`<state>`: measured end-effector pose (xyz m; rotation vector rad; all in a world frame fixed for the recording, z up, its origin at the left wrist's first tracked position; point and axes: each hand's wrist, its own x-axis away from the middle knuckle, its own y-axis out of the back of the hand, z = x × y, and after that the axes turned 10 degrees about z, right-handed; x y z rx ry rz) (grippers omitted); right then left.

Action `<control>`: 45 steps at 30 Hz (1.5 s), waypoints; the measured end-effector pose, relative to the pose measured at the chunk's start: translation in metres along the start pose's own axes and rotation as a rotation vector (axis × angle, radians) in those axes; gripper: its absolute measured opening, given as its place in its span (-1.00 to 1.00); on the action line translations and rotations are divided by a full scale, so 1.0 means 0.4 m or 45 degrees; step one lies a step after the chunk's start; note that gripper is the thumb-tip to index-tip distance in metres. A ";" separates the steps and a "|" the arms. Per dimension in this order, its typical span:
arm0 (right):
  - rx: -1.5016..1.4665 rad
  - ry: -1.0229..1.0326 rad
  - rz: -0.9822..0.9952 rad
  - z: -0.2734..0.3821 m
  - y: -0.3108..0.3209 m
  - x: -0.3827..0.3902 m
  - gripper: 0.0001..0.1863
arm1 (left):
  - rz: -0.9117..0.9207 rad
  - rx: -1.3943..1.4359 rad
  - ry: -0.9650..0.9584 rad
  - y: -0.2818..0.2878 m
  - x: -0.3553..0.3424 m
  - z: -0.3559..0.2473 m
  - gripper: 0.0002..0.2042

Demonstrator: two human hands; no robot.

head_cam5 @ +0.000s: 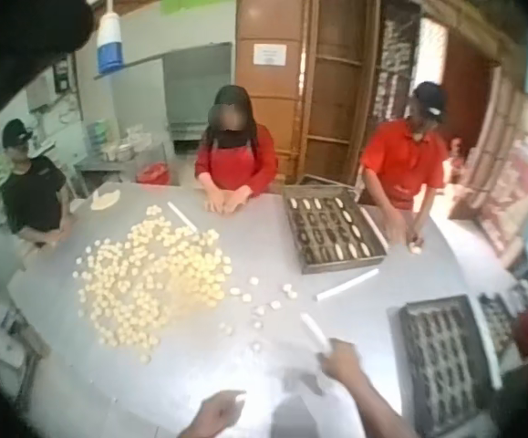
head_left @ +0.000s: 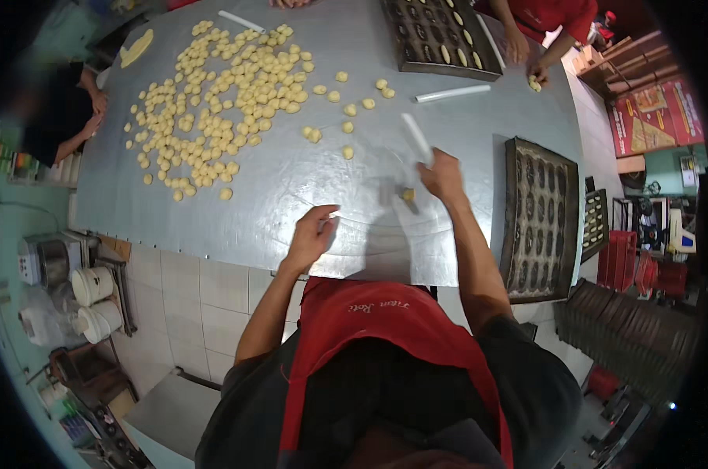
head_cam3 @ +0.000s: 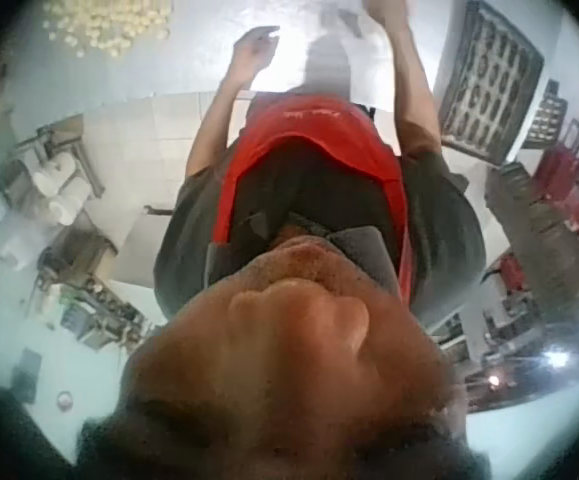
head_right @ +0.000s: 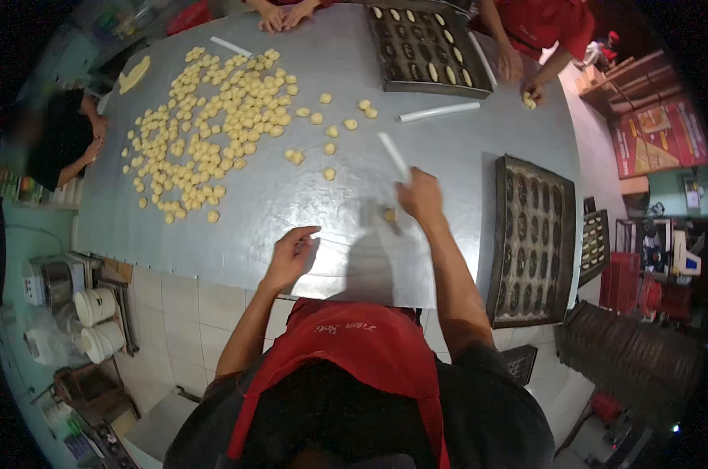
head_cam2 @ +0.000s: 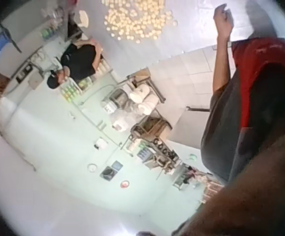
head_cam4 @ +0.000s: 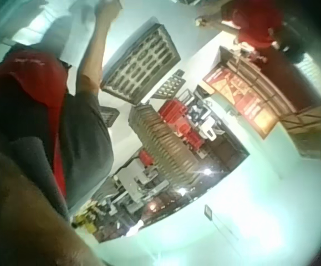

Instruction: The recorder shapes pieces of bread dough and places them onto a baking tray.

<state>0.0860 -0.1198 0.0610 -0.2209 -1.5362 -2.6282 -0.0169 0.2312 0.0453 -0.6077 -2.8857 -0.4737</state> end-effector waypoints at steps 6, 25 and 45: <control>0.607 -0.791 -0.332 -0.341 0.177 0.337 -0.72 | 0.130 -0.278 -0.241 -0.222 -0.176 -0.057 -0.53; -0.215 0.104 -0.140 -0.198 -0.073 0.318 -0.58 | -0.129 -1.306 -0.656 -0.321 -0.154 0.011 -0.56; -0.358 0.436 0.240 -0.120 -0.181 0.289 -0.66 | 0.186 -1.327 -0.308 -0.263 -0.060 -0.022 -0.29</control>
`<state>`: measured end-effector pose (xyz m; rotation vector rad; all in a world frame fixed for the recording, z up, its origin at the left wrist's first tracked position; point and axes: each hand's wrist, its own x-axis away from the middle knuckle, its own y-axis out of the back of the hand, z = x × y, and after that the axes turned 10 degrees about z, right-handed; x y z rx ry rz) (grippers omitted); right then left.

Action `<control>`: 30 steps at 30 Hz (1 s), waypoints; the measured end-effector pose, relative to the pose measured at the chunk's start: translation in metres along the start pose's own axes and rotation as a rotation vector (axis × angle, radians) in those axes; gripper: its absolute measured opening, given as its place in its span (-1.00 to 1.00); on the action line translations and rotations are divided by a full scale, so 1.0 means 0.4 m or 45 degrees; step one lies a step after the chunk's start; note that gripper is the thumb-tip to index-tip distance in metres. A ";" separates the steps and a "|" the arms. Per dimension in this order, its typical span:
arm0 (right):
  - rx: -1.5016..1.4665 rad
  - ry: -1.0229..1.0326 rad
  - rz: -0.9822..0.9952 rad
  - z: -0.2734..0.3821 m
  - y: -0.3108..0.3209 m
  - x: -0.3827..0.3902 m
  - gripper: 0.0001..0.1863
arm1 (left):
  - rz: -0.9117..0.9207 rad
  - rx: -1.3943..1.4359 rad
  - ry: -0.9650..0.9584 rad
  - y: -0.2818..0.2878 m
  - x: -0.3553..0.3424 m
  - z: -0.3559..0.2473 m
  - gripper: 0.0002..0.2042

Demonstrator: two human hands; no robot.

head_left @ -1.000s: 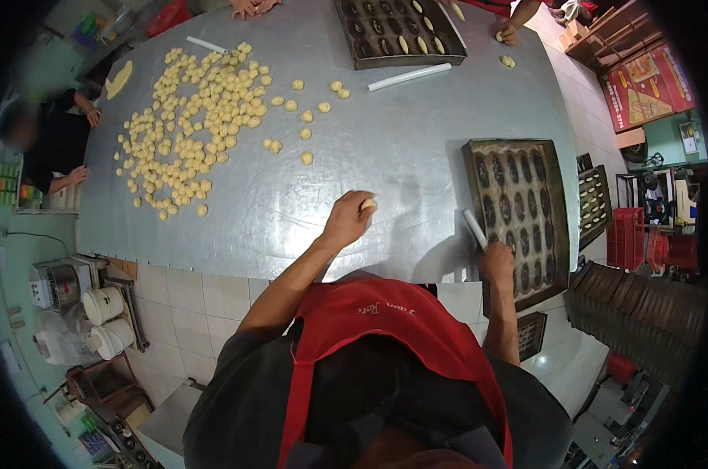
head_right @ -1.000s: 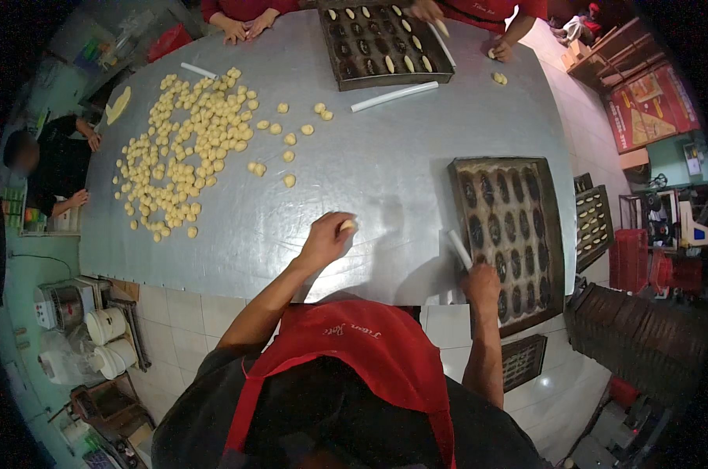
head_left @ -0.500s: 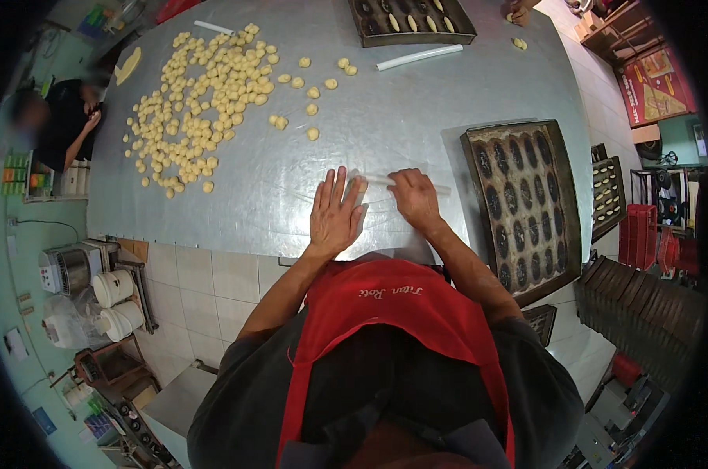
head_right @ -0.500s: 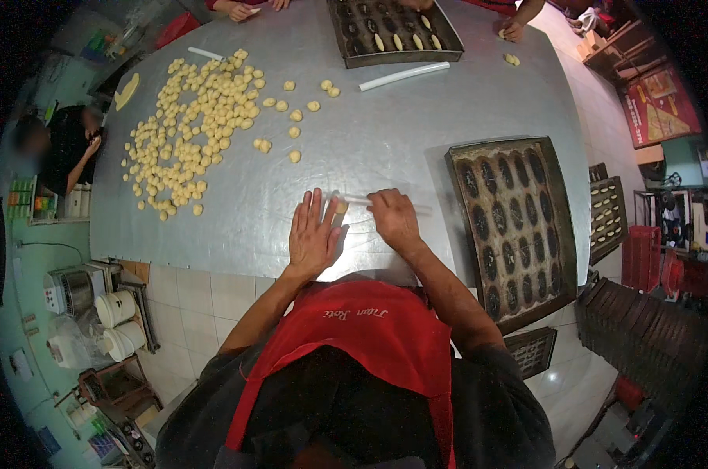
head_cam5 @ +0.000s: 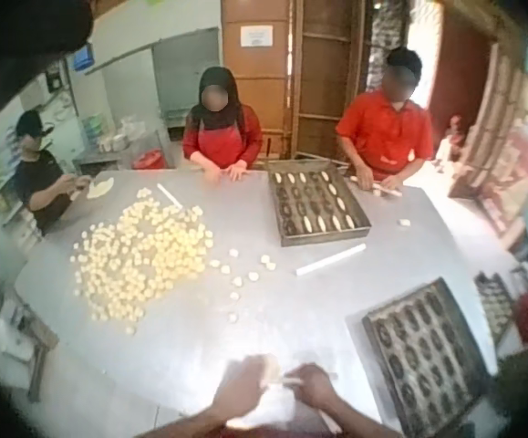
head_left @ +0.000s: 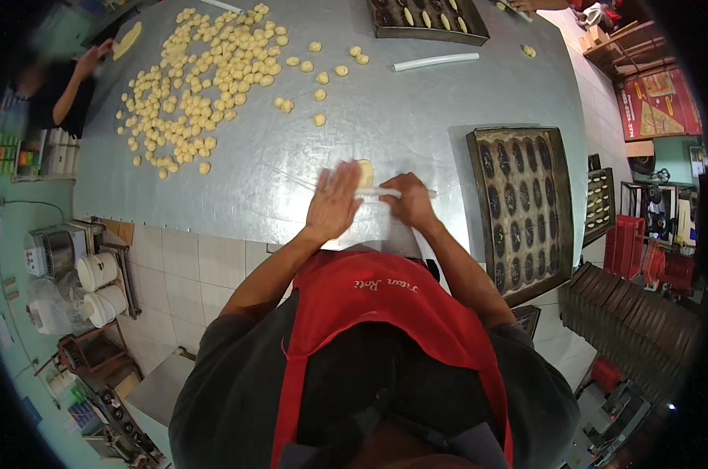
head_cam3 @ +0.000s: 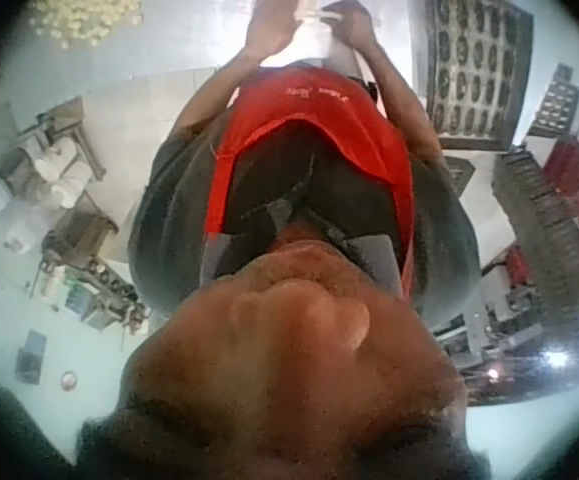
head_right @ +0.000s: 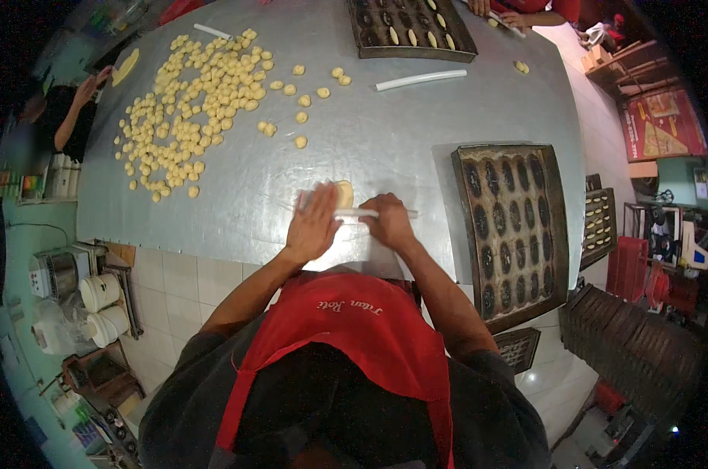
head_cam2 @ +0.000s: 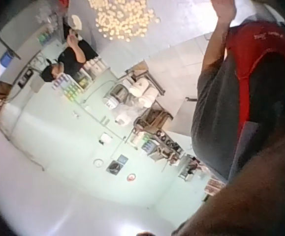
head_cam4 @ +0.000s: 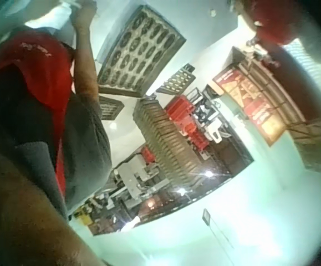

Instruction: The recorder shapes pieces of bread dough and places them onto a baking tray.

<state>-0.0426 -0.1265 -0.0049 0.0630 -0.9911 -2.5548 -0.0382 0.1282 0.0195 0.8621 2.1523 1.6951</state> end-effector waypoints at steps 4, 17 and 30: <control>0.200 -0.432 -0.454 -0.030 0.047 -0.055 -0.49 | 0.013 0.159 -0.236 -0.040 0.039 -0.044 -0.36; 0.756 0.141 -0.094 0.104 -0.080 -0.047 -0.65 | -0.221 0.121 -0.177 -0.043 0.069 -0.010 -0.49; 0.837 -0.057 0.025 0.241 -0.140 -0.138 -0.15 | -0.998 0.286 1.013 0.053 0.250 0.560 -0.38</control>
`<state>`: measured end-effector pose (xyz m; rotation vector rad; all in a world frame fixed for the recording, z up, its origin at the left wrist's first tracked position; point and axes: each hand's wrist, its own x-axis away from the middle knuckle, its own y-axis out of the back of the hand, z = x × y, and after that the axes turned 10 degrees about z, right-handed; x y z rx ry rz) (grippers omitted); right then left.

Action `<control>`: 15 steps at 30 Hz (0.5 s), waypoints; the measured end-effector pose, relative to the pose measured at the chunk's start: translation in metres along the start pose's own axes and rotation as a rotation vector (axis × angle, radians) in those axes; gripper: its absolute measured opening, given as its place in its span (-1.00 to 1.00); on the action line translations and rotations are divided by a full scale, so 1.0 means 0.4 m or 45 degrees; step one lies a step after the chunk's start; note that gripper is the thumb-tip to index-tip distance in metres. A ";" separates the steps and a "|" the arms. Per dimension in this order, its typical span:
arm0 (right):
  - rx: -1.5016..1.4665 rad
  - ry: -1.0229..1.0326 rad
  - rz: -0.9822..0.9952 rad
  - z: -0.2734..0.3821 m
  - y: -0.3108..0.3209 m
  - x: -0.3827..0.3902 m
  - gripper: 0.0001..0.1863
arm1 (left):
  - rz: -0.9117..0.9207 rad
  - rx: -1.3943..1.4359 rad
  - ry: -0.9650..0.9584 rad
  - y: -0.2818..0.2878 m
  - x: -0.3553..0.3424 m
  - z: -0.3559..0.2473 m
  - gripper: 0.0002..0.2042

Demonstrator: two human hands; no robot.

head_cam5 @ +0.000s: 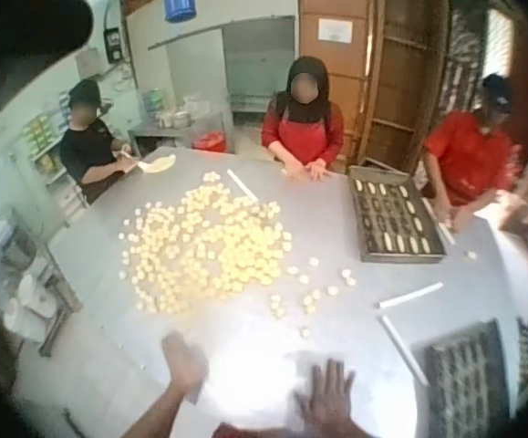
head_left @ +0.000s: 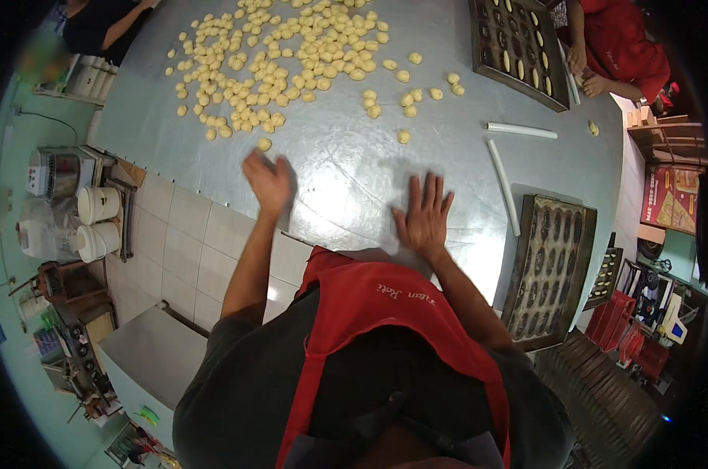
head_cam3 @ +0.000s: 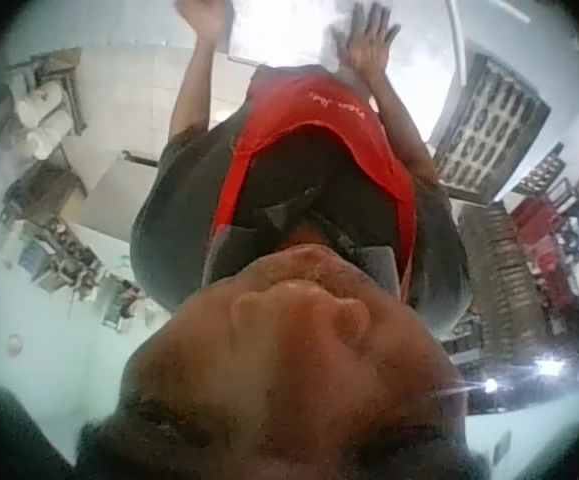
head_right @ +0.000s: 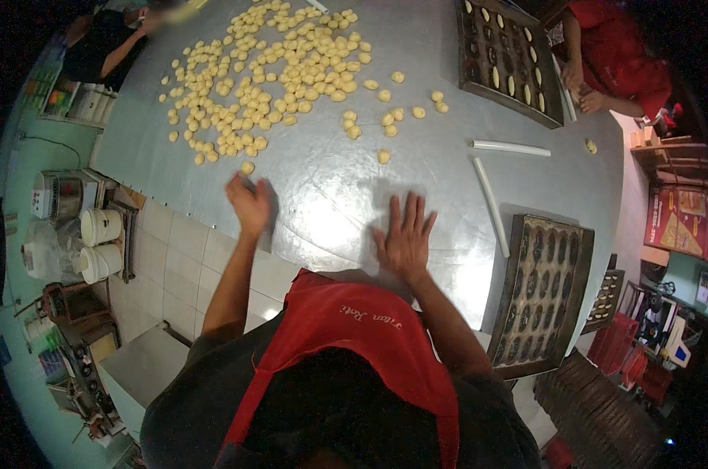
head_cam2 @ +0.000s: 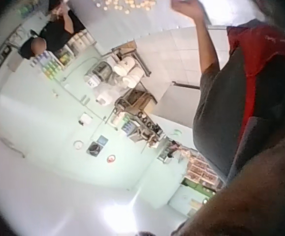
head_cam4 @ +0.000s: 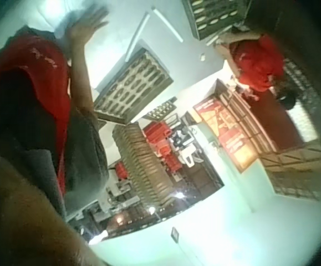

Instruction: The recorder shapes pieces of bread dough and places them onto a baking tray.

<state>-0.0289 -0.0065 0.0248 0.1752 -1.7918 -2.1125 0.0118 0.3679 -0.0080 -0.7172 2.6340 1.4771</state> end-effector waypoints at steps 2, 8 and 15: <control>-0.057 -0.026 -0.210 -0.026 0.024 -0.137 -0.16 | -0.149 -0.013 0.077 0.006 -0.082 0.063 -0.46; -0.639 0.150 -0.096 -0.065 -0.002 -0.067 -0.31 | 0.396 0.575 0.069 -0.012 -0.076 -0.097 -0.75; -0.560 0.020 -0.294 -0.178 0.017 0.082 -0.74 | 0.710 0.847 -0.022 -0.056 0.089 -0.277 -0.64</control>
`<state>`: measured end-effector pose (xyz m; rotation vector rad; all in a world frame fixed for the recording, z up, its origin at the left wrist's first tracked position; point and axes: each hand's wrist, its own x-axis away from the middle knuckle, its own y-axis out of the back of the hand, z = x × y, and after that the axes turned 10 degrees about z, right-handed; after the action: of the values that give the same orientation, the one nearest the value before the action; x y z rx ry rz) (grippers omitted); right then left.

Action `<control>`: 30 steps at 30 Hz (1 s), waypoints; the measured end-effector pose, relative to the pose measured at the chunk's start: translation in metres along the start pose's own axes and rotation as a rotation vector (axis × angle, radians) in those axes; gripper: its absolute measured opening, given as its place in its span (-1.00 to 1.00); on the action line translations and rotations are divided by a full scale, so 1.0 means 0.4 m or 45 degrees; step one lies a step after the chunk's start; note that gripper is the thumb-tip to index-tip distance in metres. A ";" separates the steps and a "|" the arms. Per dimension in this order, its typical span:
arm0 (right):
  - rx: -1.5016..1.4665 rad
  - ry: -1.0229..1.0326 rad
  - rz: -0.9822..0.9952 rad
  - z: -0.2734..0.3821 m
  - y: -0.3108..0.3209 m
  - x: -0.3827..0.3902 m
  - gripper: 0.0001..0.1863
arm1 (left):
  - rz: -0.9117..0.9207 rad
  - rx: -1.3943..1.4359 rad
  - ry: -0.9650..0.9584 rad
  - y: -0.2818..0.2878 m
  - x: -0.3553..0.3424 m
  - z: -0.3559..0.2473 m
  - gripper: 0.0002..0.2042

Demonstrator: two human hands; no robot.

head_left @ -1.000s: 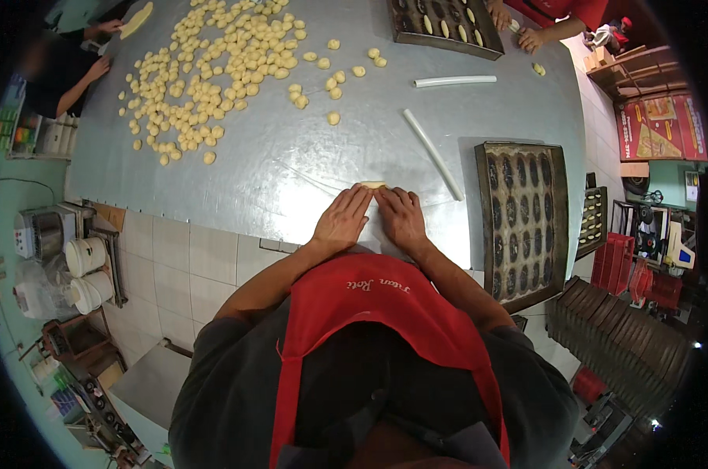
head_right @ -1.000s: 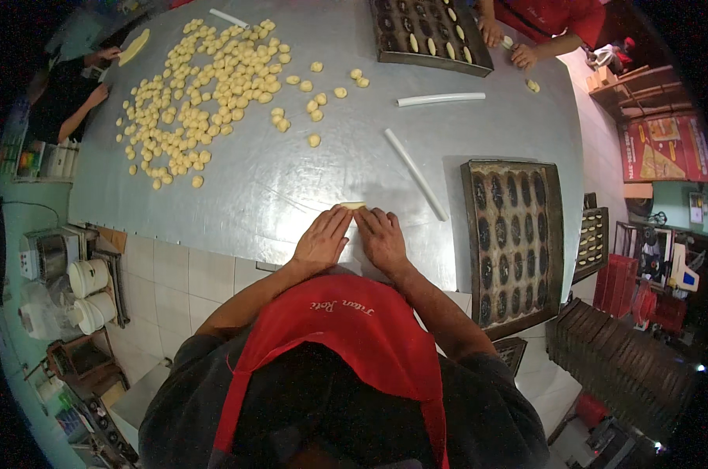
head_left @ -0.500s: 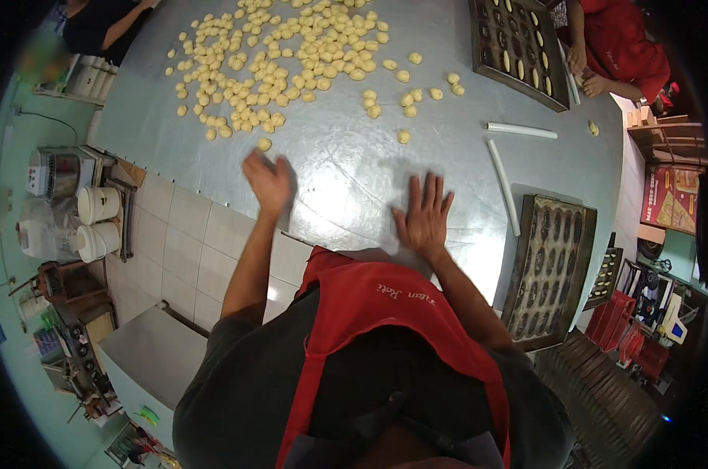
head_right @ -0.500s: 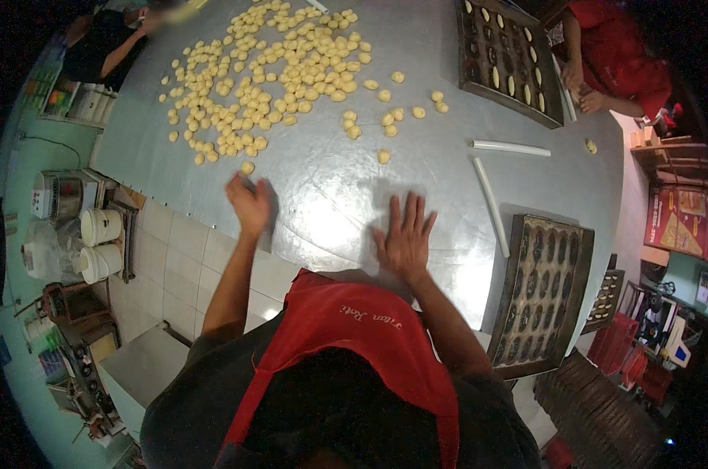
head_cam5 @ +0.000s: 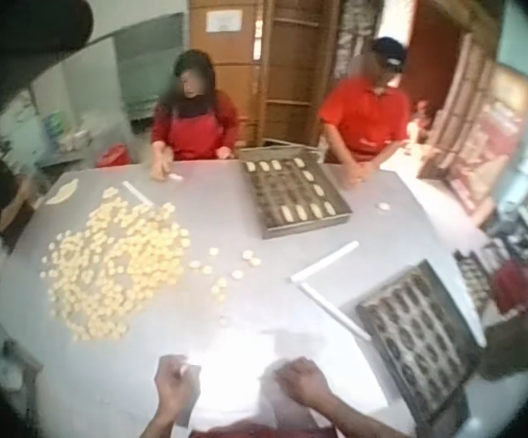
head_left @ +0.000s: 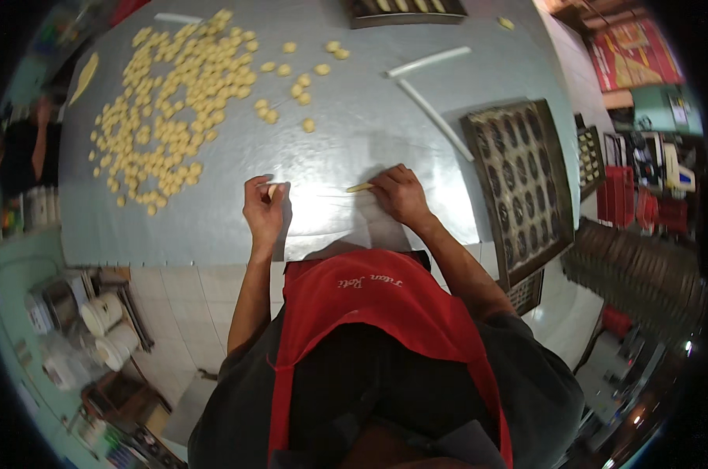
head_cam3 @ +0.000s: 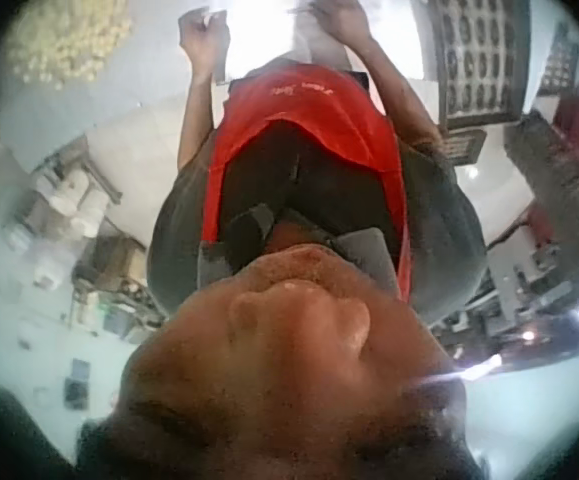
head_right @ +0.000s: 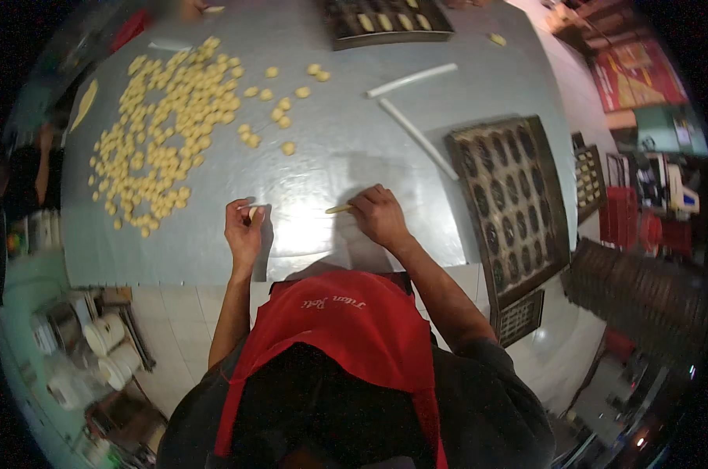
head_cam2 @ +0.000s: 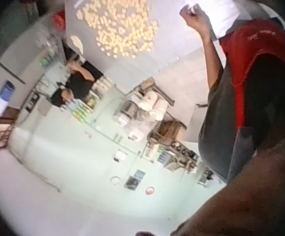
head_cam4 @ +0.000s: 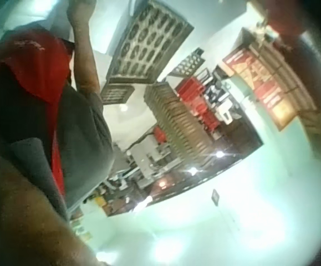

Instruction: The recorder shapes pieces of bread dough and places them onto a baking tray.

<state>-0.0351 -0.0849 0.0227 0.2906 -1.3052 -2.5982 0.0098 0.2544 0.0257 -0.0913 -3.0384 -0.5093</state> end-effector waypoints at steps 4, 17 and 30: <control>-0.429 -0.451 -0.226 -0.072 0.156 0.007 -0.87 | 0.064 0.000 -0.028 -0.047 0.027 -0.028 -0.63; 0.246 -0.503 -0.502 -0.282 0.320 0.127 -0.59 | -0.011 0.118 0.088 -0.212 0.098 -0.011 -0.84; 0.179 0.001 -0.048 -0.141 0.051 0.041 -0.66 | -0.045 -0.317 -0.235 -0.298 0.131 -0.041 -0.76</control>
<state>-0.0334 -0.1444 0.0048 0.3425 -1.4996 -2.5409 -0.0498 0.1392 0.0061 -0.1005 -3.1409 -0.9301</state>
